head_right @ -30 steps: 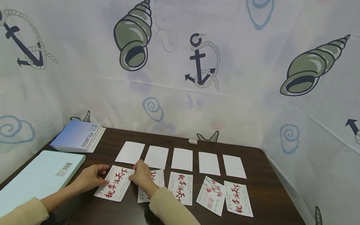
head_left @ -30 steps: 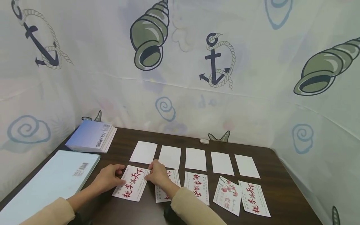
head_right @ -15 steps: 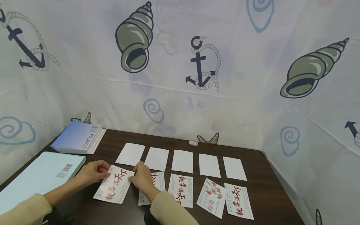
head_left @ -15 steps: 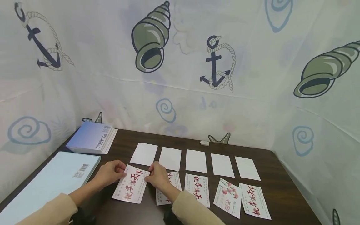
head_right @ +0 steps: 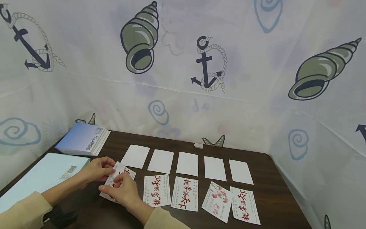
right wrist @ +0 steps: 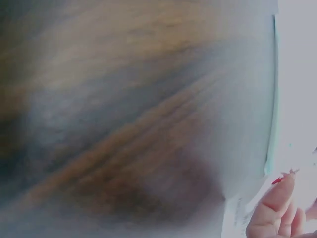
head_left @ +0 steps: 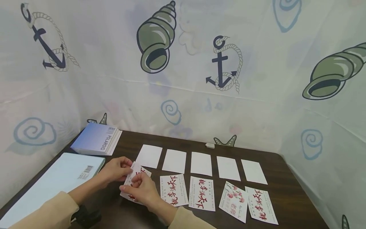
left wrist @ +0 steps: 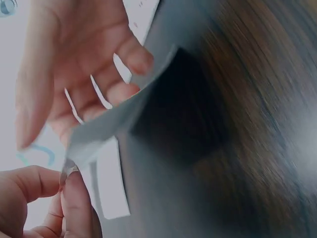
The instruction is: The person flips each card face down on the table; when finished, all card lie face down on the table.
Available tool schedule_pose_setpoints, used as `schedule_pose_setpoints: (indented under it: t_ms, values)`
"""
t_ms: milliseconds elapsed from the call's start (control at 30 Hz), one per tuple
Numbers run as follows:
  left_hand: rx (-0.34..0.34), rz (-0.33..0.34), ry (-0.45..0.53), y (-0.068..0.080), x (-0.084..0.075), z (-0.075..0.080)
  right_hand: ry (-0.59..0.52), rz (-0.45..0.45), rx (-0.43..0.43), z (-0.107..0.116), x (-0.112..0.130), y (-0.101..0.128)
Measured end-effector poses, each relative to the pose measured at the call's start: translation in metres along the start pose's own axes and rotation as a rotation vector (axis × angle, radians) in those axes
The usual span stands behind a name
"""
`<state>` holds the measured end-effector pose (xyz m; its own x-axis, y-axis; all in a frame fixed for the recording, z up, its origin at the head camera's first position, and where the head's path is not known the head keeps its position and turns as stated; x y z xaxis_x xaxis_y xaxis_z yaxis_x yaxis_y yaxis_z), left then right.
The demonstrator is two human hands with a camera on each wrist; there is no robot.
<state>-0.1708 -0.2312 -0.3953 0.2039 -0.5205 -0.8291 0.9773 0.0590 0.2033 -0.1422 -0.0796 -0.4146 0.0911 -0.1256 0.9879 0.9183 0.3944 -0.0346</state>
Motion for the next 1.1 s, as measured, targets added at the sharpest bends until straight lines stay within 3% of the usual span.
schedule_pose_setpoints:
  t_ms: [100,233,467,567,667,867,1100]
  values:
    - [0.028,-0.016,0.048,0.005,-0.011,-0.002,-0.022,-0.004,-0.029,0.000,0.005,0.002]
    - [0.107,-0.030,0.125,0.009,-0.015,-0.005,-0.133,-0.019,-0.025,0.003,0.007,0.006]
    - [0.323,0.057,0.277,0.007,0.002,-0.017,-0.280,0.047,-0.003,0.018,0.011,0.017]
    - [0.358,0.080,0.299,0.010,0.009,-0.021,-0.298,0.072,-0.045,0.026,0.009,0.019]
    - [0.286,0.076,0.252,0.012,0.014,-0.021,-0.327,0.060,-0.087,0.030,0.005,0.019]
    - [0.008,0.084,0.003,0.008,0.023,-0.012,-0.363,-0.048,-0.145,0.030,-0.011,0.017]
    - [-0.094,0.017,-0.236,0.010,0.030,-0.005,-0.323,-0.156,-0.132,0.023,-0.026,0.017]
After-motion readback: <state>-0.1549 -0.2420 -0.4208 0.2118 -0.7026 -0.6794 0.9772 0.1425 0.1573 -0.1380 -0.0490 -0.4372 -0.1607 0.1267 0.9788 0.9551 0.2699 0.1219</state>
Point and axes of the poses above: each hand's wrist, its own y-axis away from the middle knuckle, its own z-axis out of the back of the hand, x = y × z, the point moved 2 cm from there along -y, towards the middle knuckle, and after that the axes turned 4 degrees about z, right-handed, at the moved point
